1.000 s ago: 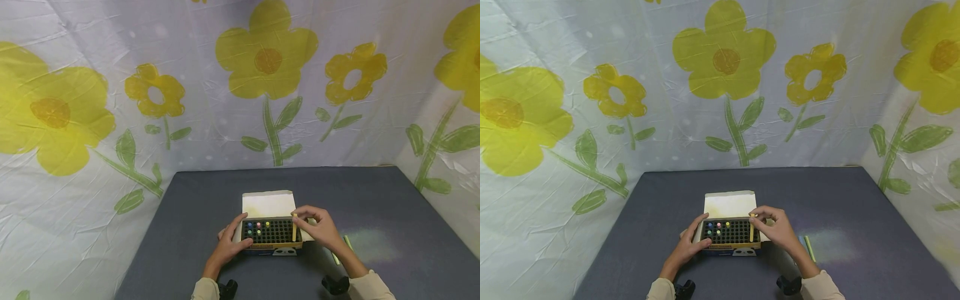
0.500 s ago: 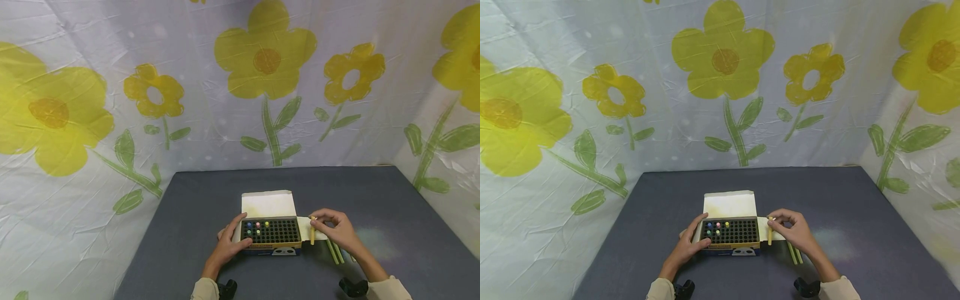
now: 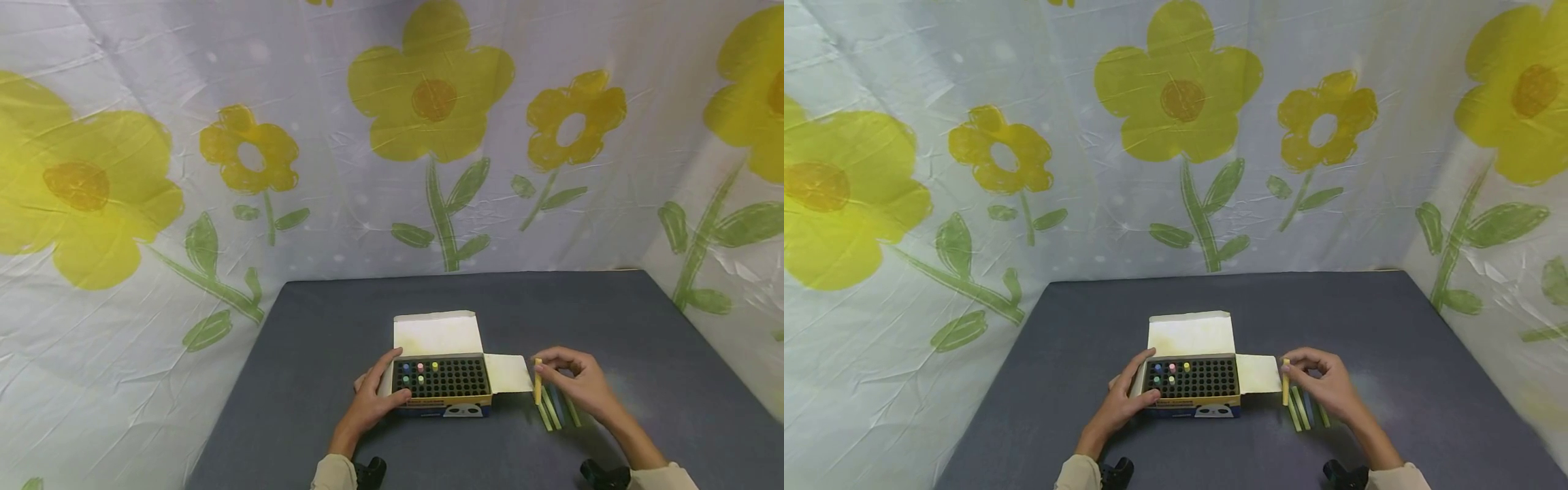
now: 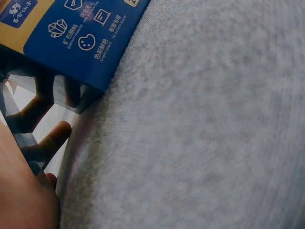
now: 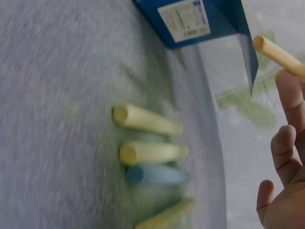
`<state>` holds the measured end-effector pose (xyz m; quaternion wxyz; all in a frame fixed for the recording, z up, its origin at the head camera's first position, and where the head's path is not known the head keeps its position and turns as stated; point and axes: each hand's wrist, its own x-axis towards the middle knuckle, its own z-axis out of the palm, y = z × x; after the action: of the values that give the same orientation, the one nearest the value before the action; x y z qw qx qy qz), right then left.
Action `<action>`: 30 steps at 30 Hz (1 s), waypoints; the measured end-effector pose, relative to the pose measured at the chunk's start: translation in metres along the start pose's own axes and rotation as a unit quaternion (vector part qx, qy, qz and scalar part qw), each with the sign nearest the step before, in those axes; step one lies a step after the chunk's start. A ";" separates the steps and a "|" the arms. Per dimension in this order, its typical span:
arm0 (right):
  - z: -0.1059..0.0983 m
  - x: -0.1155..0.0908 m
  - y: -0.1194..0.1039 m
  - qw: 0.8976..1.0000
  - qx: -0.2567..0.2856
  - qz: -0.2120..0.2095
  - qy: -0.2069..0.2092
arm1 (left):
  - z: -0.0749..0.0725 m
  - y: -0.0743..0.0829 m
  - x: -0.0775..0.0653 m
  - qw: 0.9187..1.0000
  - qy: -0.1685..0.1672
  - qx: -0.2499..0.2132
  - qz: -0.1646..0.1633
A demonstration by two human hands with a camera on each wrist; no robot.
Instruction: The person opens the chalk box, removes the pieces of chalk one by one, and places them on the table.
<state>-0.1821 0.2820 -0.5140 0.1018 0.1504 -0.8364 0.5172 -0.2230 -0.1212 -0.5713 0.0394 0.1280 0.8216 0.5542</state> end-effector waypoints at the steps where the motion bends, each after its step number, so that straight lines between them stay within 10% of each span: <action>1: -0.002 -0.001 0.001 1.000 -0.005 0.007 0.000 | 0.000 0.000 0.000 1.000 0.000 0.000 0.001; 30: -0.051 -0.023 0.046 0.978 -0.070 0.181 -0.075 | -0.001 0.001 0.000 1.000 -0.005 -0.004 0.004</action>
<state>-0.1759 0.3506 -0.5368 -0.0460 0.0269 -0.8892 0.4545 -0.2228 -0.1213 -0.5699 0.0417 0.1338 0.8188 0.5568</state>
